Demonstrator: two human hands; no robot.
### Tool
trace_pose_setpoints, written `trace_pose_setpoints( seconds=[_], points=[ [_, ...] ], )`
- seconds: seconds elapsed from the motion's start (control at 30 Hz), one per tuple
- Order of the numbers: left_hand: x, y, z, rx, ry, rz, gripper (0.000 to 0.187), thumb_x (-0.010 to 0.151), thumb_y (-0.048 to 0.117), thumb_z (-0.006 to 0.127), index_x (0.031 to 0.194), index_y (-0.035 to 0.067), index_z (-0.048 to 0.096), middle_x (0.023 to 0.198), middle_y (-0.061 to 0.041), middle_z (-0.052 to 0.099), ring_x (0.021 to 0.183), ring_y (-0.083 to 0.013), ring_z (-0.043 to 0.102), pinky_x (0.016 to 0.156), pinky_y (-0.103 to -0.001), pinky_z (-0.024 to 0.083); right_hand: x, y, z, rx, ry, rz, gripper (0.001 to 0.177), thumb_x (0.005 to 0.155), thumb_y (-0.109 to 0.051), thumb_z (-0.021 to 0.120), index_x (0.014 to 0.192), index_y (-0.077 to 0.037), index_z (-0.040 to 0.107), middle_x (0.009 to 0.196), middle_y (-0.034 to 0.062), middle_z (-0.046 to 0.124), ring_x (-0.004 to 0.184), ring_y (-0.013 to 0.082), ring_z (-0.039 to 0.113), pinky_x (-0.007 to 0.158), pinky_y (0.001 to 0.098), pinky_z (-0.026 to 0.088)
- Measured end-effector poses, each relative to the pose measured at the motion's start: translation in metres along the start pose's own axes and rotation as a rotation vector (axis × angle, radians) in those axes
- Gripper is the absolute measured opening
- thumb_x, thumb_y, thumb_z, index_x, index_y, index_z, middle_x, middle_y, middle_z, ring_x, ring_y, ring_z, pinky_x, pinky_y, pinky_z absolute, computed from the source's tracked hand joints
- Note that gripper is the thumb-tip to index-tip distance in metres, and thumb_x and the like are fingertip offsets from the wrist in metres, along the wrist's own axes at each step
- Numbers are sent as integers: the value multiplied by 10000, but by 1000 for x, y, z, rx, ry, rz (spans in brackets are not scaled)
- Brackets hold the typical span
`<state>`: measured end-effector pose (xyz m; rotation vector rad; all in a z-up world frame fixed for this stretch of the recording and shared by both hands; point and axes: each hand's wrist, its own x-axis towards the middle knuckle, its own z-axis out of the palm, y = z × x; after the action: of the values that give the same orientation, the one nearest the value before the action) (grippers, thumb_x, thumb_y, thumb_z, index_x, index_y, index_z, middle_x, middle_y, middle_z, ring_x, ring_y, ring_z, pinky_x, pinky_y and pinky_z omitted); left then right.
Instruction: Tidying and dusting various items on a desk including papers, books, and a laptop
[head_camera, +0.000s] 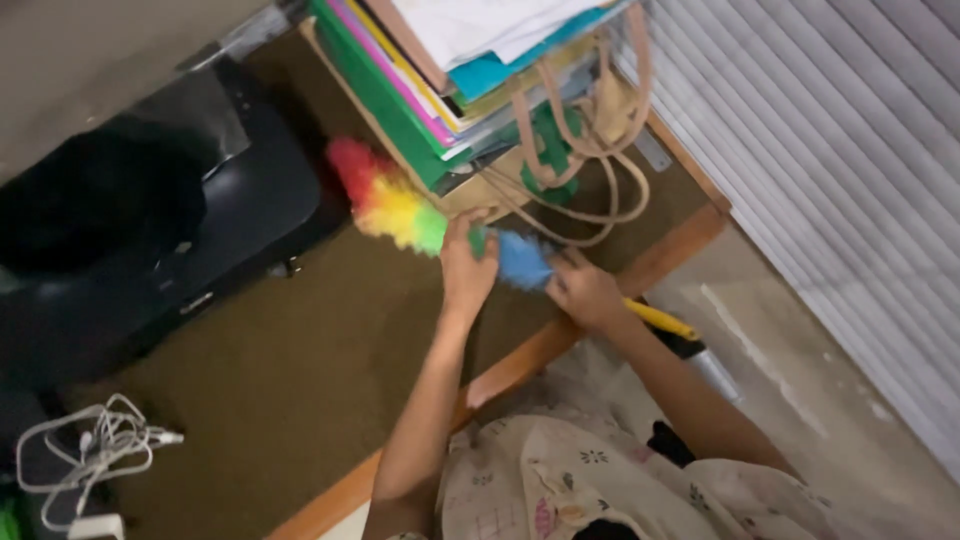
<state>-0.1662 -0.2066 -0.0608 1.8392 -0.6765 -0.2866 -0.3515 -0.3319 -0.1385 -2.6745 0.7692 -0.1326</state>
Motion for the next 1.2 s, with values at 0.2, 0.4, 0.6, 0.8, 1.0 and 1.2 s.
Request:
trace_pose_setpoints(
  seconds=[0.2, 0.4, 0.6, 0.8, 1.0, 1.2],
  points=[
    [-3, 3, -4, -50, -119, 54, 346, 875, 16, 659, 1208, 102, 691, 1180, -142, 676, 1184, -356, 641, 1046, -465, 475, -79, -15, -119, 162, 219, 45, 274, 789, -217, 738, 1042, -113, 759, 947, 158, 742, 876, 436, 722, 760, 515, 585],
    [-39, 23, -26, -141, -267, 107, 283, 916, 13, 650, 1182, 107, 676, 1229, -137, 652, 1188, -369, 625, 1002, -502, 508, -202, 18, -117, 203, 516, 321, 281, 849, -175, 726, 1110, -77, 753, 1079, 155, 715, 1013, 405, 690, 912, 507, 535],
    [-71, 5, -36, -125, -363, 62, 271, 930, 60, 659, 1176, 173, 683, 1234, -54, 660, 1164, -295, 642, 980, -477, 528, -251, 9, -83, -35, 735, 540, 319, 934, -102, 680, 1223, 19, 741, 1146, 248, 697, 1094, 480, 666, 927, 529, 535],
    [-83, 5, -35, -88, -374, 135, 289, 918, 61, 665, 1167, 208, 680, 1223, -48, 666, 1153, -279, 649, 949, -449, 536, -236, 57, -24, 162, 541, 793, 340, 968, -178, 662, 1265, -25, 728, 1177, 284, 706, 1147, 488, 636, 997, 567, 496],
    [-83, 30, -37, -104, -380, 139, 280, 941, 48, 648, 1193, 167, 675, 1241, -66, 660, 1162, -292, 639, 968, -469, 523, -262, 13, -20, 454, 209, 657, 367, 867, -176, 698, 1200, -37, 760, 1130, 210, 760, 1132, 404, 685, 987, 510, 512],
    [-75, 28, -17, -202, -299, 197, 259, 910, 18, 657, 1143, 129, 675, 1215, -117, 672, 1148, -338, 659, 948, -462, 534, -258, -49, -63, 644, -147, 478, 461, 828, -134, 730, 1242, 69, 715, 1190, 312, 735, 1178, 485, 656, 994, 562, 528]
  ],
)
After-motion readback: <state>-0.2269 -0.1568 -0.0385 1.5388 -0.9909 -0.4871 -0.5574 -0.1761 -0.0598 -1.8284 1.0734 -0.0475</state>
